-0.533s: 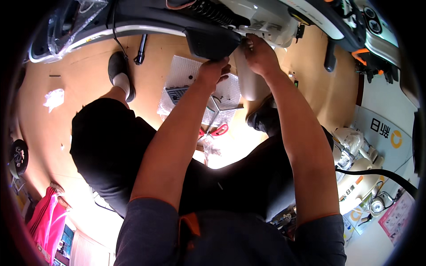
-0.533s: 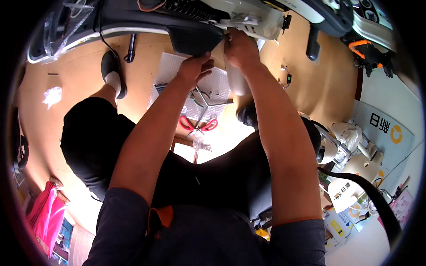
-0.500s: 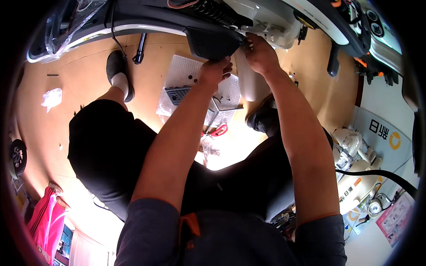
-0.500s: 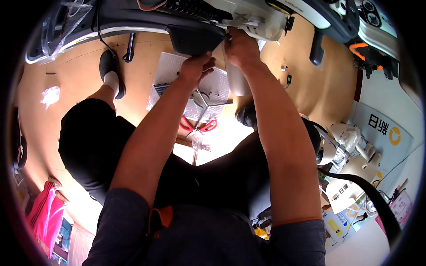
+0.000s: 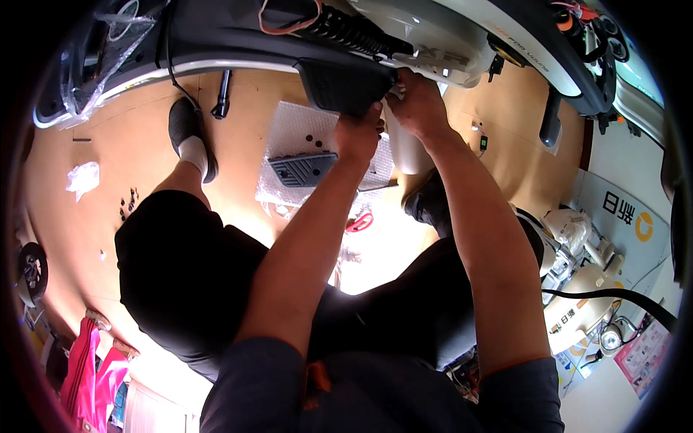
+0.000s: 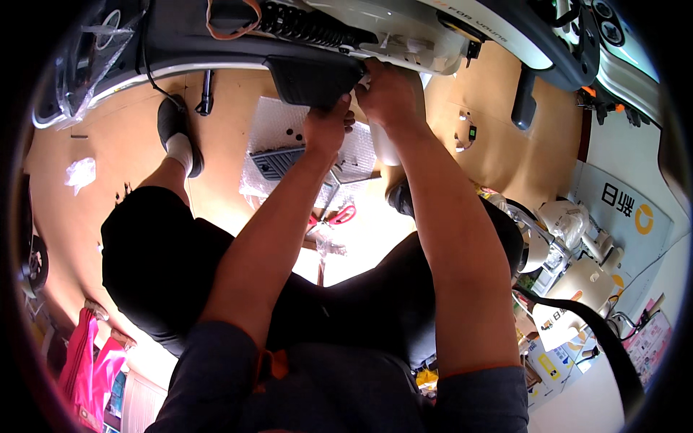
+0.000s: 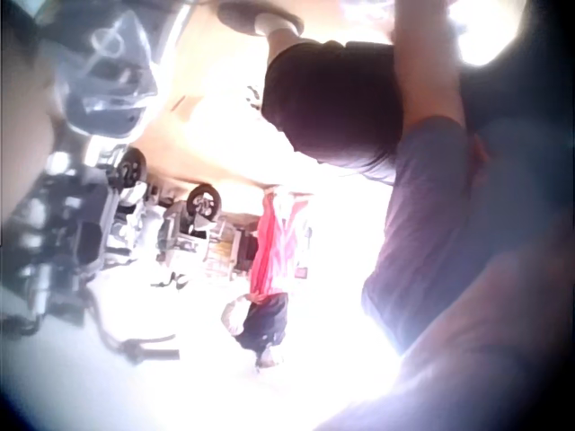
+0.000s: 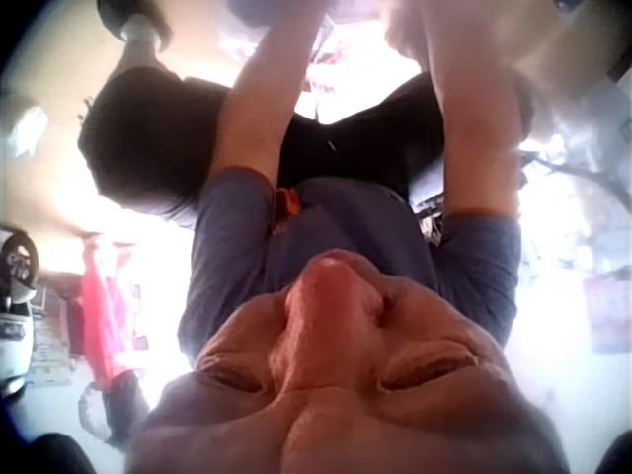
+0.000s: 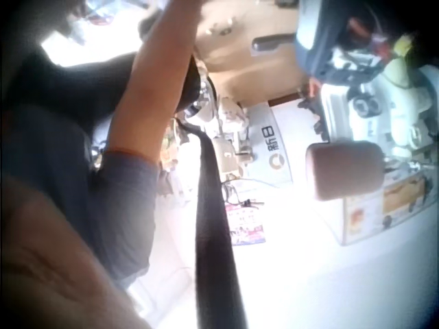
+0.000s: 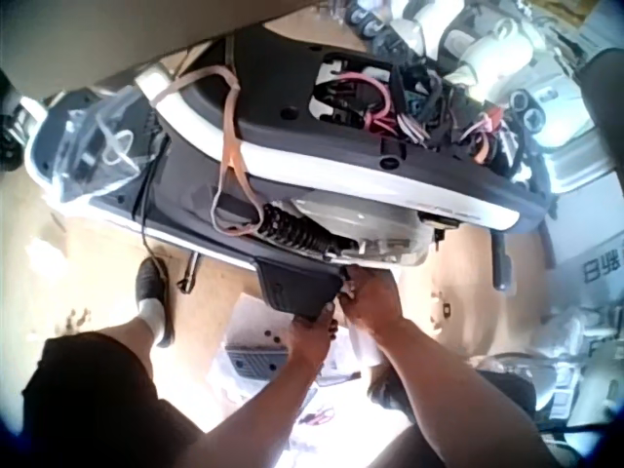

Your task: The person uses red scissors to cut a zip tie on a black plastic panel, then uses a screwdriver to remove screws and detach the panel from the scooter. The person then reattaches the panel and secures it with screws.

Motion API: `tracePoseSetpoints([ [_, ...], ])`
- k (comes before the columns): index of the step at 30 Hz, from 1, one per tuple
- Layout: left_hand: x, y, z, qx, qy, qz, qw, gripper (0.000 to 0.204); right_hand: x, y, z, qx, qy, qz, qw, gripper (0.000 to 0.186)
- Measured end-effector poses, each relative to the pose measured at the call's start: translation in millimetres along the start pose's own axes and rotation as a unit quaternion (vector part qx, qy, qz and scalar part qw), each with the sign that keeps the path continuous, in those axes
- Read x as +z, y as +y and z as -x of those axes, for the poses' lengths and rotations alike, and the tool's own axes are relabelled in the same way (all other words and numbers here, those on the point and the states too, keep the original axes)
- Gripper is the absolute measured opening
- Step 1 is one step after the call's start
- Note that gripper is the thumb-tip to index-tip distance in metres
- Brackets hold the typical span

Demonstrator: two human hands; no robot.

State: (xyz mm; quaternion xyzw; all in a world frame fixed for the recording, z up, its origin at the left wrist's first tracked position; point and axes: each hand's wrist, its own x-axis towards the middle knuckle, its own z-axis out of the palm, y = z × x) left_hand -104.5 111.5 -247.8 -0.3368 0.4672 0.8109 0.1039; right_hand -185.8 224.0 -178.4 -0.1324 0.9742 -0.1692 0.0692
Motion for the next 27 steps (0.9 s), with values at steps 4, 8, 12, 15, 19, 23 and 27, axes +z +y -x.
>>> tracePoseSetpoints([
  [4, -7.8, 9.4, -0.5, -0.041, -0.028, 0.027, 0.998, 0.028, -1.0, -17.1, 0.2, 0.079, -0.038, -0.040, 0.995, 0.038],
  [8, -6.1, 20.2, 1.7, -0.100, -0.061, 0.057, 0.991, 0.025, 24.6, 0.5, 1.0, 0.124, -0.005, -0.126, 0.984, 0.047],
  [12, -4.7, 16.8, 3.5, -0.077, -0.056, 0.074, 0.993, 0.024, 24.8, 4.6, -4.3, 0.139, -0.074, -0.085, 0.984, 0.065],
  [15, -2.3, 18.3, 5.1, -0.068, -0.038, 0.051, 0.996, 0.023, 8.9, -12.7, -0.5, 0.123, -0.068, -0.051, 0.989, 0.066],
  [19, 0.2, 18.8, 5.9, -0.080, -0.025, 0.040, 0.996, 0.022, -1.0, -25.0, 6.6, 0.142, -0.051, -0.025, 0.988, 0.065],
  [23, -1.9, 19.1, 4.5, -0.087, -0.034, 0.061, 0.994, 0.021, -1.9, -19.8, 8.4, 0.147, -0.062, -0.050, 0.986, 0.061],
  [27, 1.1, 16.9, 1.0, -0.098, -0.067, 0.089, 0.989, 0.023, -9.6, 1.4, 11.2, 0.148, -0.044, -0.085, 0.984, 0.056],
])
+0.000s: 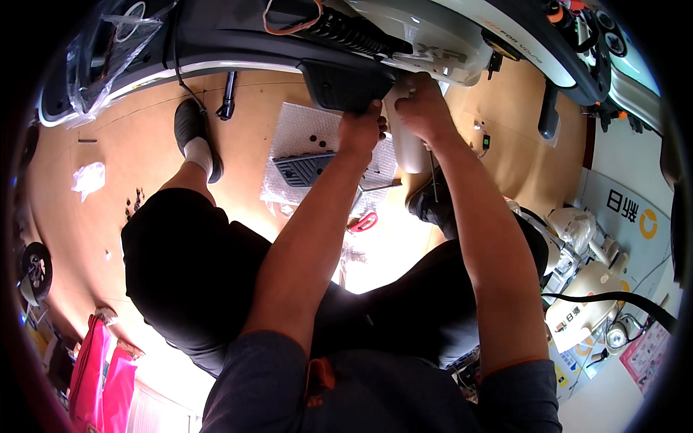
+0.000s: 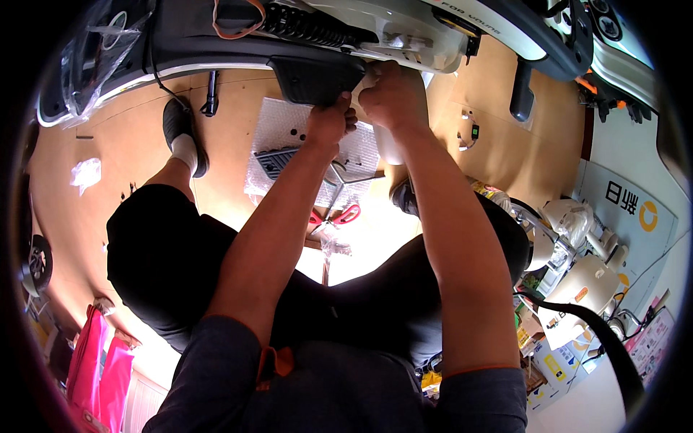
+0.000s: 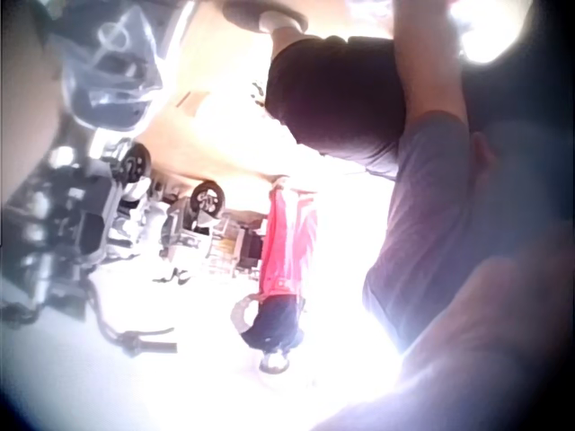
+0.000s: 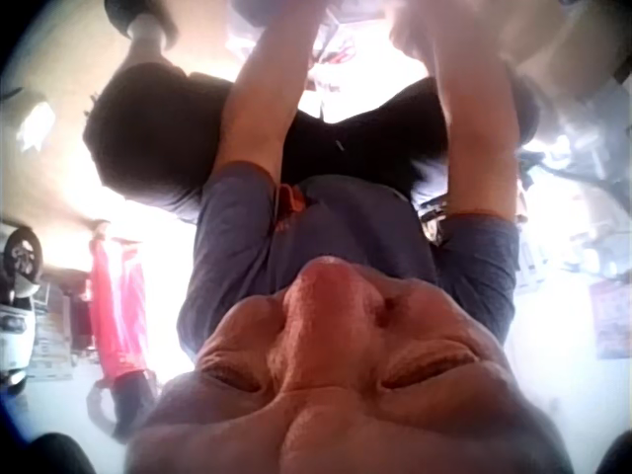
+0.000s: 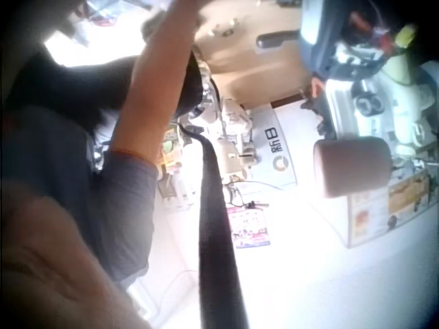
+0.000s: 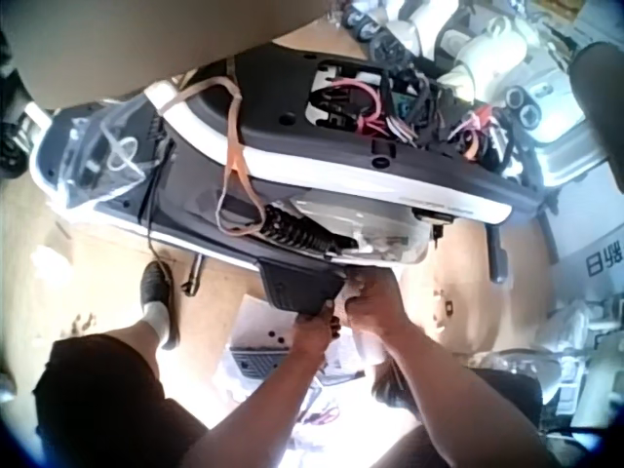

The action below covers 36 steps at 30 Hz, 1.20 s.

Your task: The person uses red scissors to cut a zip tie on a black plastic panel, then uses a screwdriver to remove screws and detach the panel from the scooter. The person then reattaches the panel and secures it with screws.

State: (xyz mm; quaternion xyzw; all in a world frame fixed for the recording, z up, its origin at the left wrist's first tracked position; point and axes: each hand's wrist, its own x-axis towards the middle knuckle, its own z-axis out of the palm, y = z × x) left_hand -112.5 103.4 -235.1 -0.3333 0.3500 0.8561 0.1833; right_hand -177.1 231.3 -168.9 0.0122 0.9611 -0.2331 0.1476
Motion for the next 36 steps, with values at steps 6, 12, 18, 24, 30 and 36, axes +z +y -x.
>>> tracePoseSetpoints([
  [6, -5.9, 1.6, 1.9, 0.000, 0.042, -0.056, 0.998, 0.028, -92.1, -78.1, 66.3, -0.021, -0.071, 0.069, 0.995, 0.035],
  [12, 4.7, -3.5, -0.4, 0.022, 0.054, -0.034, 0.998, 0.024, -150.8, -110.7, 118.3, -0.110, 0.082, 0.044, 0.990, 0.025],
  [18, 7.9, -3.1, -0.8, 0.003, 0.069, -0.030, 0.997, 0.022, -142.3, -110.1, 120.2, -0.162, 0.119, -0.079, 0.976, 0.020],
  [24, 6.8, -6.8, -3.6, 0.016, 0.082, -0.063, 0.994, 0.023, -130.5, -103.3, 117.3, -0.204, 0.132, -0.053, 0.969, 0.022],
  [30, 6.1, -7.0, -2.9, 0.026, 0.082, -0.058, 0.995, 0.026, -121.8, -100.3, 113.2, -0.214, 0.129, -0.082, 0.965, 0.022],
  [36, 7.0, -5.0, -0.6, 0.016, 0.080, -0.051, 0.995, 0.027, -122.6, -100.6, 107.4, -0.224, 0.126, -0.058, 0.965, 0.021],
])
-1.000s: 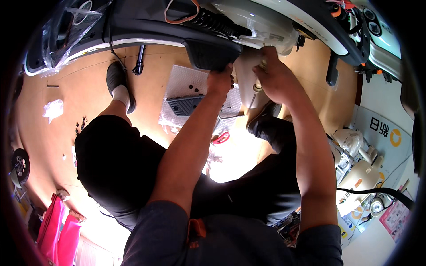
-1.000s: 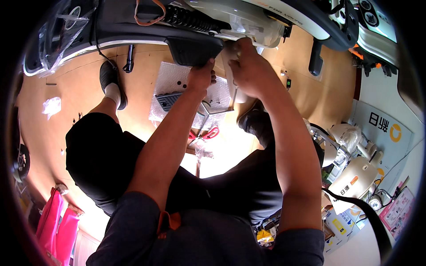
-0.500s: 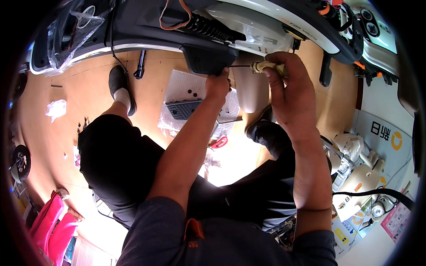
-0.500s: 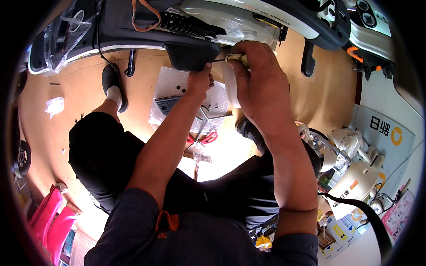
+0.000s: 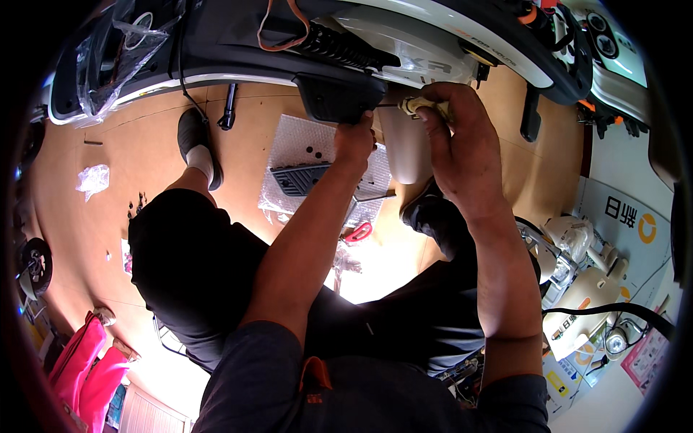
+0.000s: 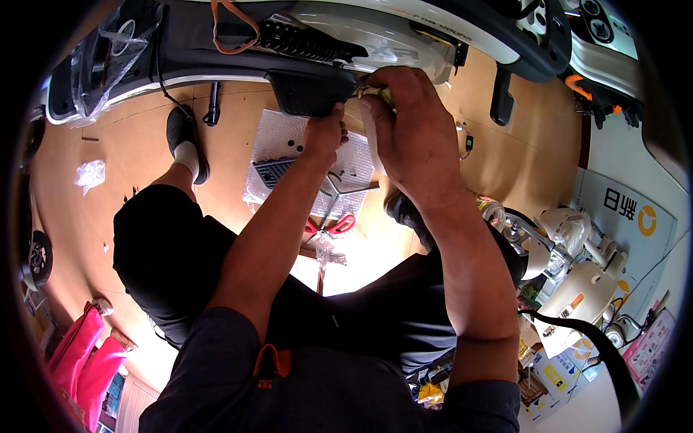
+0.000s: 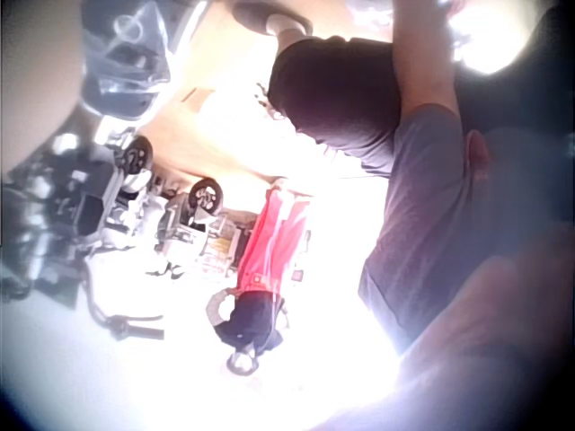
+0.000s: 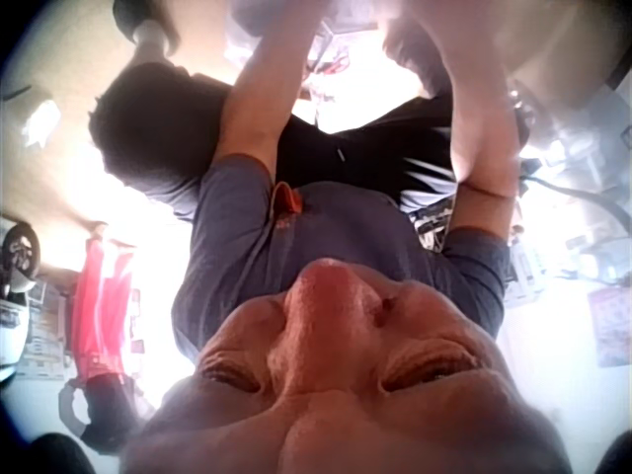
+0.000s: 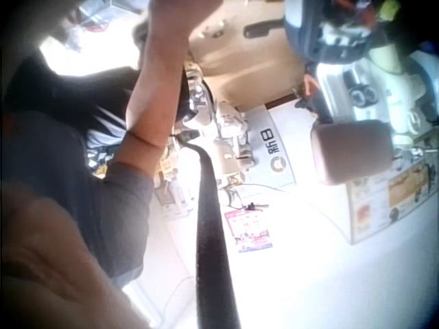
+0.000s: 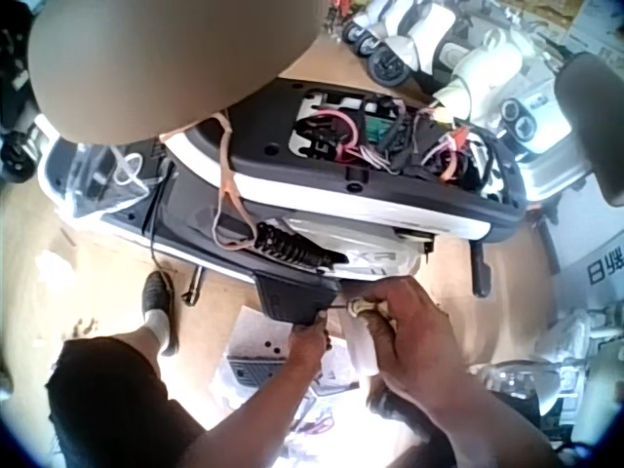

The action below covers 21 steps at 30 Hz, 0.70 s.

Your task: The person uses red scissors to cut a zip tie on a black plastic panel, then uses a screwdriver to remove screws and detach the panel from the scooter. The person then reattaches the panel and secures it with screws.

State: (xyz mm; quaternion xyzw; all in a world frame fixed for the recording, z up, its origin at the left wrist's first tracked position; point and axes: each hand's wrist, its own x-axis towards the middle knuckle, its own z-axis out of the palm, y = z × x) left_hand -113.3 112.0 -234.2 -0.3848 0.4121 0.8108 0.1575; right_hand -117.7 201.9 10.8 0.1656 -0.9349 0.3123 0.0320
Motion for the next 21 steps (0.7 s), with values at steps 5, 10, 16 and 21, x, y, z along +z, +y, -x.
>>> tracePoseSetpoints([
  [5, 0.4, 2.4, 1.2, -0.013, 0.006, 0.002, 1.000, 0.027, 3.1, 3.1, -2.0, -0.007, 0.002, 0.009, 1.000, 0.020],
  [10, 1.2, 4.5, 2.6, -0.016, 0.004, 0.002, 1.000, 0.026, 4.5, 1.7, -3.3, -0.006, -0.001, 0.013, 1.000, 0.019],
  [16, 0.5, 3.4, -0.4, -0.020, 0.012, -0.008, 1.000, 0.025, 7.2, 2.6, -5.8, -0.004, -0.003, 0.013, 1.000, 0.018],
  [21, 1.6, 4.1, 0.8, -0.025, 0.017, -0.012, 0.999, 0.026, 8.9, 5.5, -7.3, -0.009, -0.001, 0.009, 1.000, 0.019],
])
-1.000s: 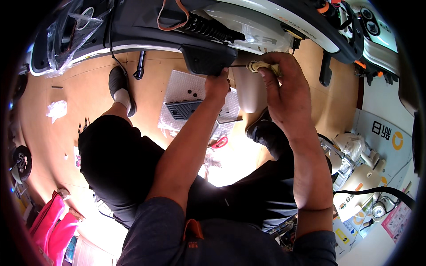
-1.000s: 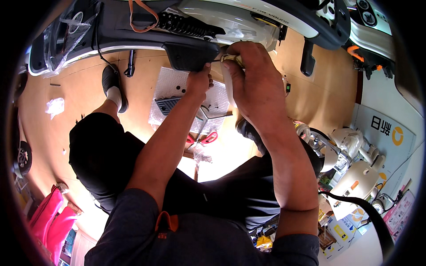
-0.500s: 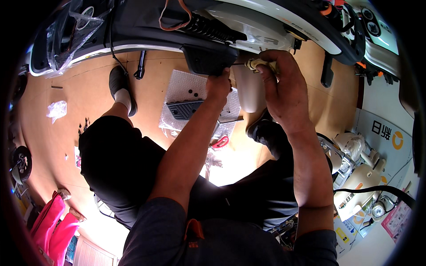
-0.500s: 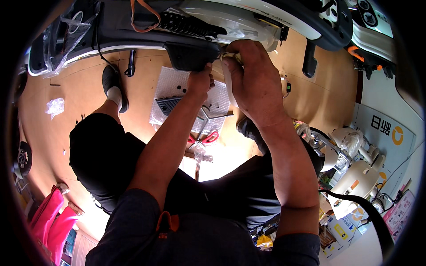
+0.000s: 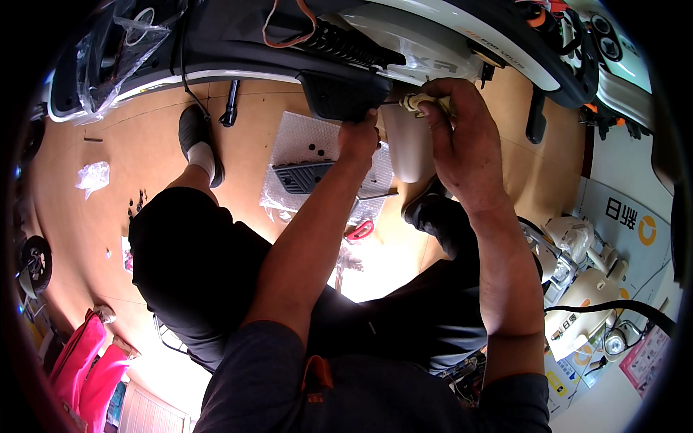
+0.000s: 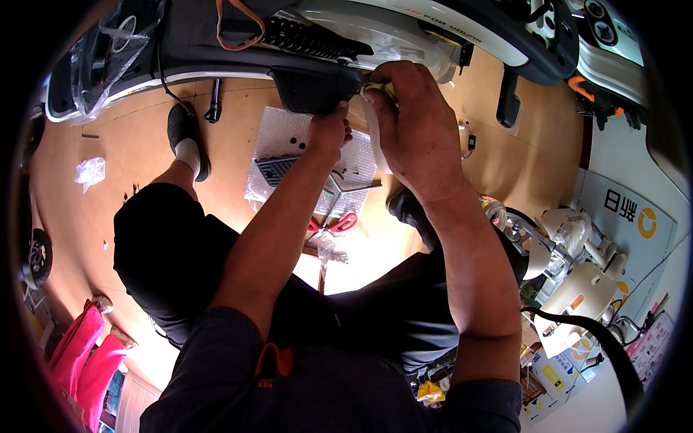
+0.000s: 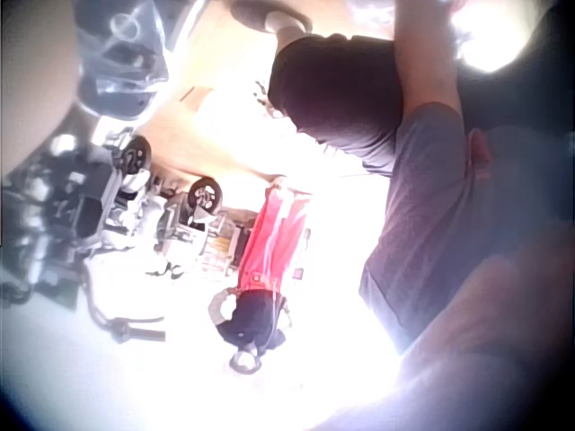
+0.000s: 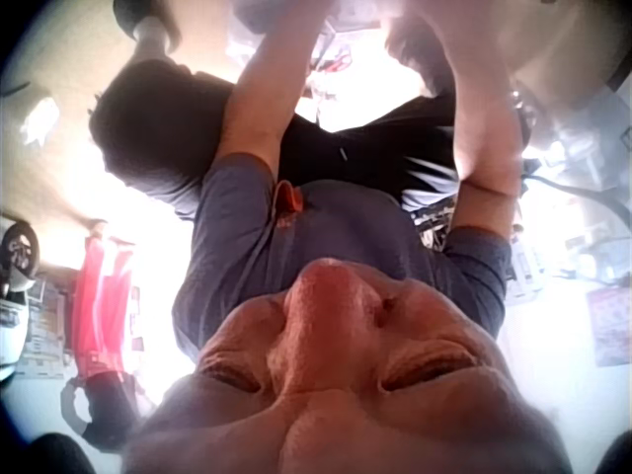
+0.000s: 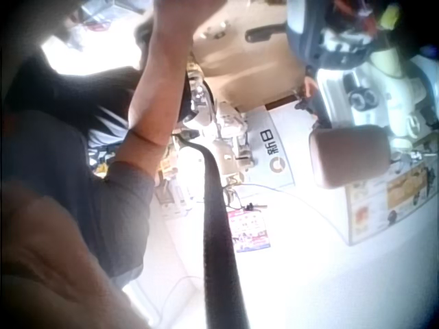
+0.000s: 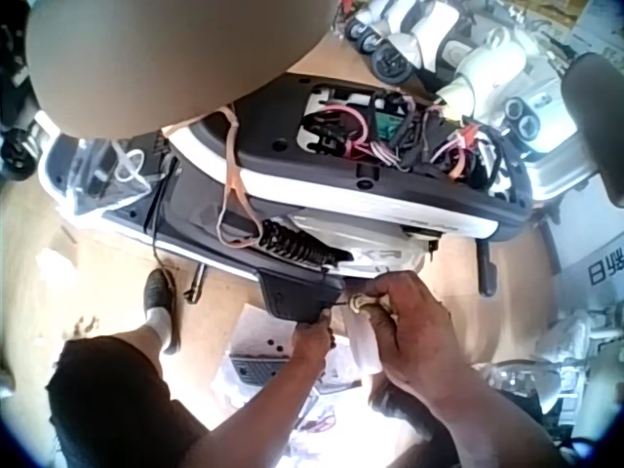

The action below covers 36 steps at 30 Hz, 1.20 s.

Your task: The person uses red scissors to cut a zip tie on a black plastic panel, then uses a screwdriver to remove screws and detach the panel from the scooter. The person then reattaches the panel and secures it with screws.

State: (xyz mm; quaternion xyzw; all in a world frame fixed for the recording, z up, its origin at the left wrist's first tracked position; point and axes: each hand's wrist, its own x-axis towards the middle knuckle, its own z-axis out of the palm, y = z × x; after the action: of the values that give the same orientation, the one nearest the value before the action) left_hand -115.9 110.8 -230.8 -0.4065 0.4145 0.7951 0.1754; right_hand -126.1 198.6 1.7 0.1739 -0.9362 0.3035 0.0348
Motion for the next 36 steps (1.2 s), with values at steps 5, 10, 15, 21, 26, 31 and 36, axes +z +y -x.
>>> tracePoseSetpoints([
  [5, -0.7, 0.8, 0.0, 0.004, -0.006, 0.000, 1.000, 0.025, 0.0, 1.9, -0.9, 0.010, 0.001, -0.004, 1.000, 0.019],
  [10, -1.5, 0.1, -0.5, 0.008, -0.014, 0.008, 1.000, 0.025, -0.6, 5.8, -0.7, 0.010, -0.005, 0.003, 1.000, 0.022],
  [15, 0.9, 2.0, -0.7, 0.004, 0.007, -0.023, 1.000, 0.024, 0.1, -4.2, -3.4, -0.033, 0.012, 0.047, 0.998, 0.027],
  [21, 0.0, 1.4, -0.3, 0.012, -0.007, -0.006, 1.000, 0.025, -10.2, -5.5, -12.1, -0.021, -0.061, 0.138, 0.988, 0.033],
  [26, 2.0, 3.4, 0.5, 0.000, -0.007, -0.008, 1.000, 0.025, -6.8, -13.5, -9.0, -0.084, 0.010, 0.126, 0.988, 0.030],
  [31, 2.9, 4.5, 2.6, 0.005, 0.001, 0.000, 1.000, 0.026, -15.8, -11.8, -16.1, 0.011, -0.107, 0.171, 0.979, 0.030],
  [36, 2.3, -0.1, -1.0, 0.018, -0.005, 0.015, 1.000, 0.027, -17.8, -15.0, -12.9, -0.009, -0.072, 0.146, 0.987, 0.030],
])
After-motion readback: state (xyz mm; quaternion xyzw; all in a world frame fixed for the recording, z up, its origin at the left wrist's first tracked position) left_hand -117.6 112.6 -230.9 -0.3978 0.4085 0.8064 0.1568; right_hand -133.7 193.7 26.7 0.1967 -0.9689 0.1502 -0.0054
